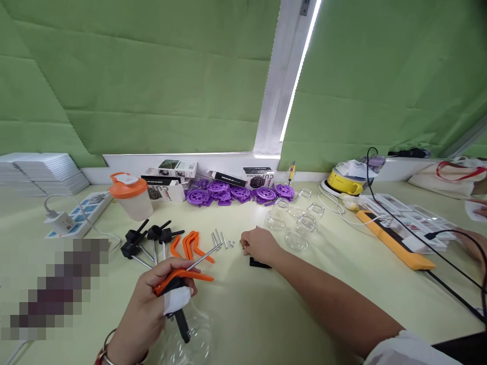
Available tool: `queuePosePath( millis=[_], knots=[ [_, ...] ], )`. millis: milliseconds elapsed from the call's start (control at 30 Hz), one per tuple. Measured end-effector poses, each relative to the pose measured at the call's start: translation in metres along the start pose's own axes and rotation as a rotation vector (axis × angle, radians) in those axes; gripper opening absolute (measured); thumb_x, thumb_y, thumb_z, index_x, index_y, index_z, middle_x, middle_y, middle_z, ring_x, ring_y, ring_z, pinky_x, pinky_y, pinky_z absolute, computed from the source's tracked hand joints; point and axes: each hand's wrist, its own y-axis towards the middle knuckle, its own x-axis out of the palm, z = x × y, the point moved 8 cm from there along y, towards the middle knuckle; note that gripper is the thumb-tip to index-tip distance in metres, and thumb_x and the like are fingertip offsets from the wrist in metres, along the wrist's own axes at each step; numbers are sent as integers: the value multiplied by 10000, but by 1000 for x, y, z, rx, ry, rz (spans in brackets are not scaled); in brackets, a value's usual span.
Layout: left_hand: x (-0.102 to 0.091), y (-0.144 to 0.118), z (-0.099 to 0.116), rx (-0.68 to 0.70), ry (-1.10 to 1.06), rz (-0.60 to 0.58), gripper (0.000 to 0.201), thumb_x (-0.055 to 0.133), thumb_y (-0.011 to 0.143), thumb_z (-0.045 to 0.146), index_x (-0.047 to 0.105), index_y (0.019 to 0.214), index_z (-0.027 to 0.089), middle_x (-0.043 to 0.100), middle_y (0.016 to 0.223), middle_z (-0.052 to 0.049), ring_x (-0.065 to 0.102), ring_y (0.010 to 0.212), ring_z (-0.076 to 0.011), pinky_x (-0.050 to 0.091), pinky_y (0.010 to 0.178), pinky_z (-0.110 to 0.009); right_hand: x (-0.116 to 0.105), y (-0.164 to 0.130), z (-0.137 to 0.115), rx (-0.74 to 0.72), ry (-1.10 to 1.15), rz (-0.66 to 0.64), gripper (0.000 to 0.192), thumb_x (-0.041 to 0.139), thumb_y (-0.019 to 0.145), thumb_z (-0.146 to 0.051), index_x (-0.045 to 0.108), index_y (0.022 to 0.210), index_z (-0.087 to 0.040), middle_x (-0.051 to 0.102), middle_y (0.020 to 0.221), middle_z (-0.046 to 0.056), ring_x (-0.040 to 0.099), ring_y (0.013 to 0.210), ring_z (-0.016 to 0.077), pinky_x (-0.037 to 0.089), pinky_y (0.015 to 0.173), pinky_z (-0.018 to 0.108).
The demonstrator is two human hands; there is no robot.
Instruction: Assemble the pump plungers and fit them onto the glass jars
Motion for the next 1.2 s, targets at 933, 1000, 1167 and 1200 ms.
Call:
queuePosePath(
  millis=[933, 1000, 1167, 1200],
  knots=[
    [-1, -1, 6, 61, -90, 25, 321, 726, 622, 229, 641, 929, 184, 669, 713, -42, 591, 653, -182, 440, 628, -284, -19, -34, -12, -2, 527, 143, 83, 601, 794, -256, 617, 827, -183, 662, 783, 30, 575, 724, 149, 388, 634, 255],
    [2, -3, 8, 112, -141, 81, 287, 697, 674, 242, 622, 947, 191, 676, 757, -44, 598, 665, -177, 444, 640, -283, -3, -58, -32, -51, 948, -32, 257, 585, 818, -414, 605, 887, -168, 648, 810, 51, 580, 744, 151, 422, 654, 266],
    [15, -18, 9, 196, -229, 212, 266, 583, 804, 319, 572, 1047, 211, 668, 812, -54, 599, 769, -183, 452, 681, -270, 36, -122, -94, -101, 1709, -523, 656, 752, 645, -499, 473, 1182, -246, 545, 1132, 70, 585, 898, 163, 455, 728, 286],
    [18, -22, 9, 189, -211, 231, 268, 580, 807, 334, 570, 1046, 215, 667, 843, -59, 598, 795, -187, 454, 689, -267, 40, -127, -96, -39, 1800, -529, 654, 757, 640, -491, 460, 1176, -263, 535, 1123, 57, 590, 886, 161, 461, 721, 290]
  ],
)
